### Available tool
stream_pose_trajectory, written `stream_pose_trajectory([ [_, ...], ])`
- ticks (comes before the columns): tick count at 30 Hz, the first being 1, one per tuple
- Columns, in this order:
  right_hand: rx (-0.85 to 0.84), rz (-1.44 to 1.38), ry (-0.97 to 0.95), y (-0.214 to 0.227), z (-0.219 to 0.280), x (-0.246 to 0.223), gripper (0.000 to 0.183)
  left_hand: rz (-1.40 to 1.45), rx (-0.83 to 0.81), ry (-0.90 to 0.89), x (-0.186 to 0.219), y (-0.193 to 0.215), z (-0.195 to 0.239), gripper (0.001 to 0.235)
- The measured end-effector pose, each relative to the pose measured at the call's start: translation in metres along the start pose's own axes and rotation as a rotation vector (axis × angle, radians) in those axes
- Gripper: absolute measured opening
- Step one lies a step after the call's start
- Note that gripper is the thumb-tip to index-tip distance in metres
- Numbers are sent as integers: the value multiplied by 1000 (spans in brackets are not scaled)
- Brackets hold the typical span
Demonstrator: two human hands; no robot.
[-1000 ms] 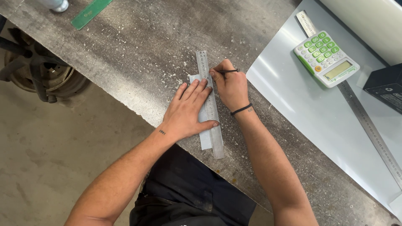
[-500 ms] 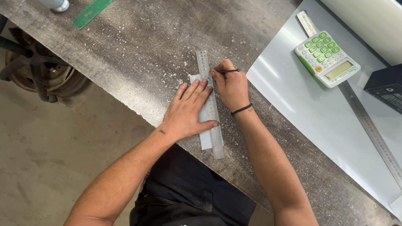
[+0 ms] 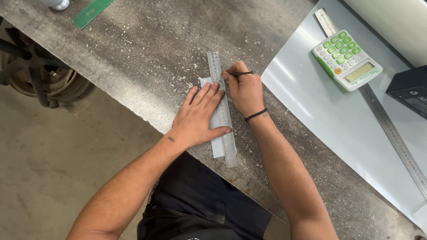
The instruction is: Measuring, marking, and cutting insulation strips and placing them inside a motor stator
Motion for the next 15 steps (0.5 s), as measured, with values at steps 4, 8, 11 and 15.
stream_pose_trajectory([
  [4, -3, 4, -5, 0, 0, 0, 13, 5, -21, 9, 2, 3, 0, 103],
  [8, -4, -4, -4, 0, 0, -3, 12, 7, -29, 12, 3, 6, -1, 103],
  [11, 2, -2, -2, 1, -1, -4, 12, 12, -27, 14, 3, 6, -1, 103],
  [15, 1, -1, 2, 2, 0, -4, 11, -3, -14, 7, 3, 4, -1, 103],
])
Point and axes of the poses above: each hand's wrist, its own z-axis away from the middle knuckle, its own y-axis out of the back of the hand, x = y × z, the point moved 2 cm from there along -z, towards the middle knuckle, and after that the axes turned 2 degrees about y, right-handed, at the moved point
